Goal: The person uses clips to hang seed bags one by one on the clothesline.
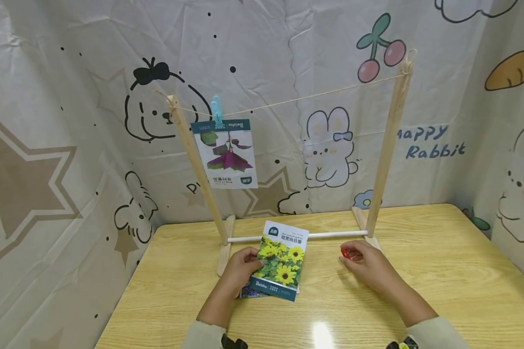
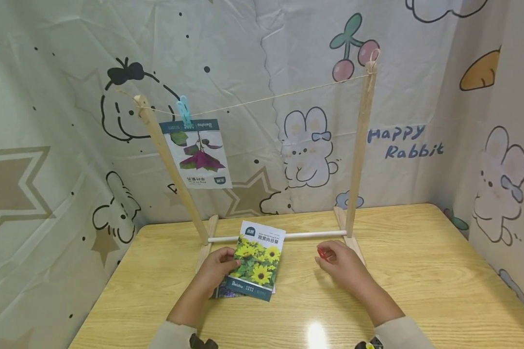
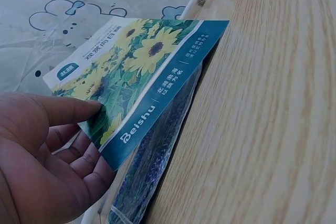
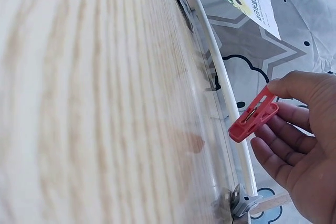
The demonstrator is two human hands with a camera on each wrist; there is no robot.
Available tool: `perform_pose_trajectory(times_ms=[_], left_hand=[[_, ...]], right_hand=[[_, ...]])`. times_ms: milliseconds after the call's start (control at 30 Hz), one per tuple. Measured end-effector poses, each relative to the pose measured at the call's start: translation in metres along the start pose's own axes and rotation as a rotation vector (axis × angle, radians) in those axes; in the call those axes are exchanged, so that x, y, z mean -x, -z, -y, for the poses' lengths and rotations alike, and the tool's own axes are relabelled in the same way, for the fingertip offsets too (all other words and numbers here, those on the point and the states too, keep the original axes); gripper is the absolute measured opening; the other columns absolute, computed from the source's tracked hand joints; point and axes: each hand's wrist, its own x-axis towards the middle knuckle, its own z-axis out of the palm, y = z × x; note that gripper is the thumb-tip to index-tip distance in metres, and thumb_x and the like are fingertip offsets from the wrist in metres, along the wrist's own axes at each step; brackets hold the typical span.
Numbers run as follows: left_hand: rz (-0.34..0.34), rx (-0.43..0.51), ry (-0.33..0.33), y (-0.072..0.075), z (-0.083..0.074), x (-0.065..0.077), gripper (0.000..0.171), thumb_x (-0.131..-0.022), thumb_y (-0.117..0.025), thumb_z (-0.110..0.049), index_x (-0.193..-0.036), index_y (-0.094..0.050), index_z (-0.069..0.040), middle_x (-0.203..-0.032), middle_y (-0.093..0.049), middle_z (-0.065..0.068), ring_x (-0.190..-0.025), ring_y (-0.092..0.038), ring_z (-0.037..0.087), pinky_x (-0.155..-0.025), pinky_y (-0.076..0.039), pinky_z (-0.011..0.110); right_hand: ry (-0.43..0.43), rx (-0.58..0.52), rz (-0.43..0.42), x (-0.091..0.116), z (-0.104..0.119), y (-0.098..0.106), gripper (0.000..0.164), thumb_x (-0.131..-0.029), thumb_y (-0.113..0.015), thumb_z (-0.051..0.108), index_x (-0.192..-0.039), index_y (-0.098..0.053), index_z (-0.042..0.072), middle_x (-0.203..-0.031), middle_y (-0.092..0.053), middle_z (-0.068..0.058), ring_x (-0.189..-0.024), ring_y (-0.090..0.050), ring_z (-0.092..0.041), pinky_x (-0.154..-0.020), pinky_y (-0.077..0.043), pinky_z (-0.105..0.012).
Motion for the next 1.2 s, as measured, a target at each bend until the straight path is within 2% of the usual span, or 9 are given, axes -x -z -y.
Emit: perform_pose_trajectory(times_ms=[67, 333, 633, 933, 1200], left_hand=[[-0.001, 0.003, 0.000, 0.000, 0.003, -0.002, 0.021, -0.096, -0.064, -0.005, -0.113, -0.060, 0.008, -0.097, -0.056, 0.008, -0.088, -0.051, 0.018, -0.078, -0.046, 0.034], [0.001, 0.024, -0.004, 0.001, 0.031, -0.022, 0.024, -0.096, -0.067, -0.011, -0.114, -0.062, 0.004, -0.097, -0.058, 0.005, -0.088, -0.052, 0.016, -0.076, -0.046, 0.031], [-0.011, 0.053, -0.001, 0.004, 0.029, -0.021, 0.031, -0.096, -0.069, -0.017, -0.119, -0.062, 0.002, -0.105, -0.061, 0.009, -0.095, -0.056, 0.017, -0.080, -0.049, 0.029], [-0.010, 0.072, -0.010, 0.005, 0.026, -0.020, 0.029, -0.097, -0.068, -0.017, -0.119, -0.063, 0.001, -0.107, -0.060, 0.009, -0.097, -0.056, 0.017, -0.081, -0.049, 0.030], [-0.014, 0.075, -0.023, 0.007, 0.026, -0.021, 0.029, -0.097, -0.068, -0.018, -0.119, -0.064, 0.000, -0.110, -0.062, 0.010, -0.098, -0.057, 0.017, -0.085, -0.051, 0.032]], right_hand=[[0.005, -0.006, -0.004, 0.000, 0.001, 0.000, 0.029, -0.093, -0.073, 0.013, -0.119, -0.067, 0.003, -0.110, -0.069, -0.006, -0.094, -0.067, -0.014, -0.083, -0.058, -0.026], [0.024, -0.031, -0.020, 0.000, 0.002, 0.000, 0.032, -0.093, -0.073, 0.013, -0.122, -0.066, 0.002, -0.108, -0.070, -0.005, -0.094, -0.066, -0.010, -0.084, -0.057, -0.026], [0.088, -0.067, -0.059, 0.000, 0.001, -0.001, 0.030, -0.093, -0.073, 0.012, -0.120, -0.067, 0.000, -0.107, -0.070, -0.008, -0.090, -0.064, -0.003, -0.082, -0.058, -0.029], [0.093, -0.061, -0.064, 0.000, 0.002, -0.001, 0.031, -0.094, -0.073, 0.014, -0.121, -0.067, 0.001, -0.106, -0.070, -0.005, -0.090, -0.064, 0.000, -0.082, -0.058, -0.028], [0.084, -0.041, -0.087, -0.001, 0.001, 0.001, 0.028, -0.095, -0.072, 0.015, -0.120, -0.067, 0.005, -0.109, -0.070, -0.005, -0.092, -0.062, 0.003, -0.082, -0.057, -0.022]])
